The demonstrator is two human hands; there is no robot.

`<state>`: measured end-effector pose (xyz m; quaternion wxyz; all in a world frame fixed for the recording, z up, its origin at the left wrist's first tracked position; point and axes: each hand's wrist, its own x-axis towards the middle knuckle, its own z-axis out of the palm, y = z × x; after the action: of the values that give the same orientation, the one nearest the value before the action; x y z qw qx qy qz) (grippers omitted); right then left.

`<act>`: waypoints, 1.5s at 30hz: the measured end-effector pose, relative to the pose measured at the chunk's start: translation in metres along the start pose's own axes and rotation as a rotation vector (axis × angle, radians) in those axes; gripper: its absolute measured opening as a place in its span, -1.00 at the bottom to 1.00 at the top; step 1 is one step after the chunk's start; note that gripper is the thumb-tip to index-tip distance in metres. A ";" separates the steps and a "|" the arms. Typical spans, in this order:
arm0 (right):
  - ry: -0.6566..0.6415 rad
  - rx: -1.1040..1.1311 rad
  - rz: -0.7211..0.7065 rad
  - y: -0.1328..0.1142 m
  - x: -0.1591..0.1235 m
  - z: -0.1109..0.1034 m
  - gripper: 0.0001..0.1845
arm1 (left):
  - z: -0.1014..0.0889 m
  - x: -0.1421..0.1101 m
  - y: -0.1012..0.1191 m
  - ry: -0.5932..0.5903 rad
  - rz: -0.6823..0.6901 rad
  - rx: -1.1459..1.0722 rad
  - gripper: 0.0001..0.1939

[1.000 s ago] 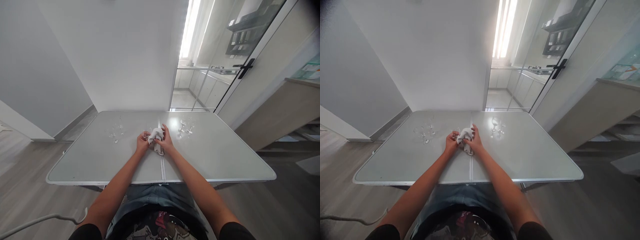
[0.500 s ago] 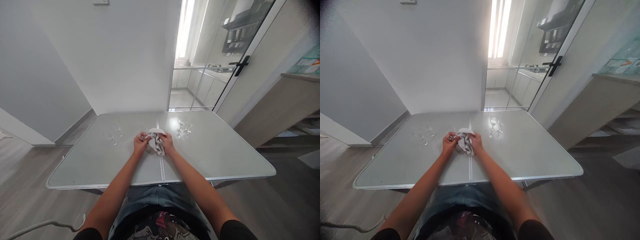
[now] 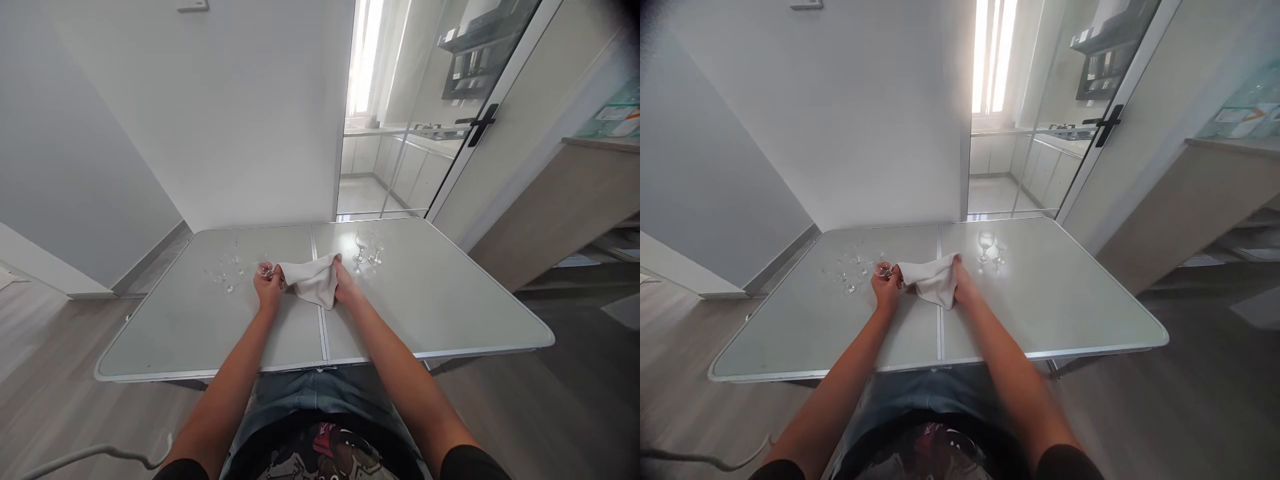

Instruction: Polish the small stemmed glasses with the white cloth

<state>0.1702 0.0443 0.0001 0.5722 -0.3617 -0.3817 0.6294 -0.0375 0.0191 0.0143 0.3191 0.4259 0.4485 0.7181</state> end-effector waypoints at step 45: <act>-0.060 -0.101 0.361 -0.128 -0.024 0.040 -0.84 | 0.020 -0.024 0.002 -0.629 -0.507 -0.029 -0.41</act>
<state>0.1939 0.0249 0.1332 0.4192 -0.4337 -0.3586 0.7124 -0.0097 0.0053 0.0128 0.6138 0.4961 0.4098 0.4574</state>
